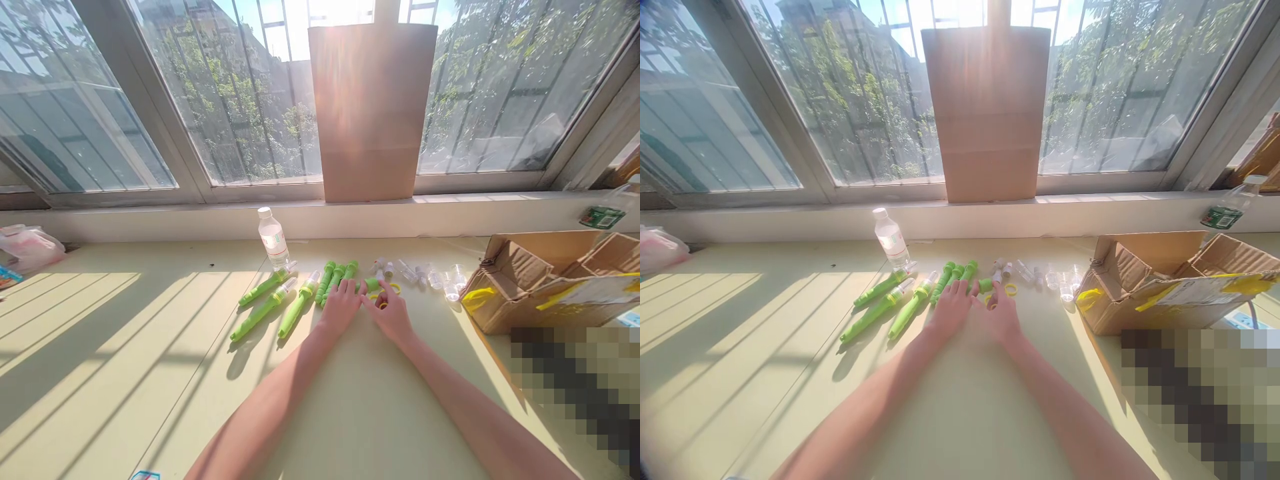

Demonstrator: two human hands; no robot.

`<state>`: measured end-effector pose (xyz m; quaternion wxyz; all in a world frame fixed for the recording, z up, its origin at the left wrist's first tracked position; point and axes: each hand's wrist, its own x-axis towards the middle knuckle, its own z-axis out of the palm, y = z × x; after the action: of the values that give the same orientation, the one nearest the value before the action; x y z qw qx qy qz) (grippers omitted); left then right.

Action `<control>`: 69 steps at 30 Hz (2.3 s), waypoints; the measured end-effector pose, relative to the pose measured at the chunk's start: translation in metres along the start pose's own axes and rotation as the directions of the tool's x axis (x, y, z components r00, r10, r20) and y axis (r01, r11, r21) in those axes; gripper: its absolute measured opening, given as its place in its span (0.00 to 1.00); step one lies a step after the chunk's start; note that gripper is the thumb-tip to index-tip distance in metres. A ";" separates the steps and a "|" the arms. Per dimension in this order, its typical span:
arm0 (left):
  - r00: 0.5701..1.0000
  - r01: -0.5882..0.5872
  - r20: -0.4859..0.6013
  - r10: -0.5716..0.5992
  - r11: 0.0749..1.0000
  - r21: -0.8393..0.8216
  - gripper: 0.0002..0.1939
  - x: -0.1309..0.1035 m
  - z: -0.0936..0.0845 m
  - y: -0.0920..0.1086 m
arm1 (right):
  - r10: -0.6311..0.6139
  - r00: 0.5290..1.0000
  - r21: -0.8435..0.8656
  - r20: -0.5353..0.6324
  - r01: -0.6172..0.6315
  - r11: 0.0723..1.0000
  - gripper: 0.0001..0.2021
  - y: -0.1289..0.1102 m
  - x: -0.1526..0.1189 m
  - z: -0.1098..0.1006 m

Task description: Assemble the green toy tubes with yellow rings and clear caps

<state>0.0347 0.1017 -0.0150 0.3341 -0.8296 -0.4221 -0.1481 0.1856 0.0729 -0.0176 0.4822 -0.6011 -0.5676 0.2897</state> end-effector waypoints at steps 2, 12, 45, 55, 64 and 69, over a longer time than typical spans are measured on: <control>1.000 0.004 0.012 -0.003 1.000 -0.009 0.21 0.000 0.000 0.000 | -0.007 1.000 0.002 0.000 0.007 1.000 0.40 0.000 0.000 0.000; 1.000 0.017 0.006 -0.017 0.999 -0.030 0.21 0.000 0.001 -0.002 | -0.021 1.000 0.006 -0.012 0.021 1.000 0.40 0.002 0.000 0.002; 0.999 0.043 0.028 -0.041 0.996 -0.081 0.21 -0.001 0.003 -0.003 | -0.038 0.999 0.024 -0.011 0.038 0.999 0.40 -0.002 -0.002 0.000; 0.999 0.039 0.011 -0.038 0.997 -0.061 0.21 -0.001 0.002 -0.003 | -0.033 0.999 -0.005 -0.030 0.033 0.999 0.41 -0.002 -0.002 -0.001; 0.999 0.033 0.017 -0.032 0.997 -0.074 0.22 -0.001 0.003 -0.002 | -0.044 0.998 -0.027 -0.040 0.043 0.999 0.41 -0.002 -0.001 0.000; 0.998 0.043 0.038 -0.040 0.996 -0.083 0.21 -0.001 0.003 -0.002 | -0.063 0.997 -0.037 -0.048 0.061 0.997 0.39 0.000 -0.001 0.001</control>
<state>0.0318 0.1039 -0.0168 0.2883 -0.8364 -0.4388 -0.1573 0.1845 0.0723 -0.0184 0.4942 -0.5986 -0.5790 0.2493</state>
